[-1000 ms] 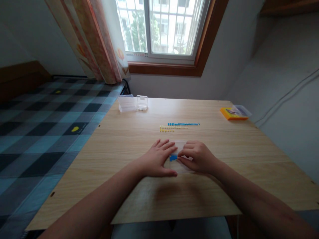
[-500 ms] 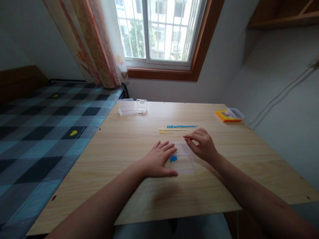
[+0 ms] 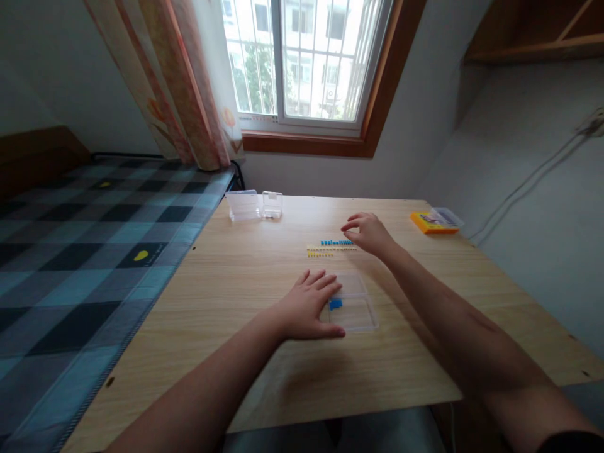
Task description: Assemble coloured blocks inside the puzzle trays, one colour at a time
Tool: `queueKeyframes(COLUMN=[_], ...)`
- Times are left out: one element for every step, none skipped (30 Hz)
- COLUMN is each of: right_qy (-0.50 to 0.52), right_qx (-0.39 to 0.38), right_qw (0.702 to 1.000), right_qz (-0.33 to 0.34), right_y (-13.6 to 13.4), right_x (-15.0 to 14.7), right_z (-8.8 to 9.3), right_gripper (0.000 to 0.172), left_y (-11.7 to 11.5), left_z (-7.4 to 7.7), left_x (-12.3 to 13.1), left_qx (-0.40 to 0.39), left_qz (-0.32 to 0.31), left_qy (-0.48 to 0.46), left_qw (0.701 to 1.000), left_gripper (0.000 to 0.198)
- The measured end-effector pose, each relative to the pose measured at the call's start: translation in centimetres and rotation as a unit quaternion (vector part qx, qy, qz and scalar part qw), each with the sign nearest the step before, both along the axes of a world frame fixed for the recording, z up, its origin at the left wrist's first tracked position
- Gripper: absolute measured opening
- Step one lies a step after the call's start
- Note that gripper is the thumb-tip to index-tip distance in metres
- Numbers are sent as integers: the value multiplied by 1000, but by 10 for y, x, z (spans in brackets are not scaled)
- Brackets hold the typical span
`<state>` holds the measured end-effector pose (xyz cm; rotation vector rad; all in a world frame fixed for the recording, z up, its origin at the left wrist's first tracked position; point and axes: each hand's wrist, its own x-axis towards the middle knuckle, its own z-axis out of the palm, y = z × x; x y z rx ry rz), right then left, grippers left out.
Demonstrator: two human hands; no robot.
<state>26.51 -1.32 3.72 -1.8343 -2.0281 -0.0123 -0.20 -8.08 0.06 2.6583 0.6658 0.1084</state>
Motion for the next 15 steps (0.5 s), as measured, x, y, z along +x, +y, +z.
queueKeyframes(right_qy=[-8, -13, -18, -24, -30, -37, -43, -48, -53, -57, -61, -64, -67, -70, -72], right_qx=[-14, -26, -35, -45, -53, -59, -64, -68, -71, -74, -76, -78, -79, -79, -80], right_qw=[1000, 1000, 999, 999, 998, 998, 997, 996, 996, 995, 995, 995, 994, 994, 994], right_qz=[0, 1, 3, 3, 0, -3, -8, -12, -15, -18, -20, -21, -22, -24, -24], right_y=[5, 9, 12, 15, 18, 19, 21, 22, 22, 22, 22, 22, 21, 21, 21], right_x=[-6, -12, -17, -21, -25, -27, -29, -30, -30, -31, -31, -32, -32, -33, -33], right_z=[-3, -6, -10, -13, -15, -17, -18, -18, -18, -18, -18, -18, -18, -18, -18], right_gripper=[18, 17, 16, 16, 17, 18, 20, 21, 22, 23, 23, 23, 23, 23, 22], left_y=[0, 0, 0, 0, 0, 0, 0, 0, 0, 0, 0, 0, 0, 0, 0], left_z=[0, 0, 0, 0, 0, 0, 0, -1, -1, -1, -2, -3, -3, -3, -3], left_x=[0, 0, 0, 0, 0, 0, 0, 0, 0, 0, 0, 0, 0, 0, 0], left_qx=[-1, -2, -3, -3, -3, -3, -3, -4, -4, -4, -4, -4, -3, -3, -3], left_qz=[0, -1, -2, -3, -4, -4, -5, -5, -5, -5, -5, -4, -3, -3, -2], left_qy=[0, 0, 0, -1, -1, -2, -3, -4, -4, -5, -6, -6, -7, -8, -8], left_qw=[1000, 1000, 1000, 1000, 1000, 1000, 1000, 1000, 1000, 1000, 1000, 1000, 1000, 1000, 1000], left_gripper=[102, 102, 102, 102, 101, 101, 101, 101, 101, 101, 101, 101, 101, 101, 101])
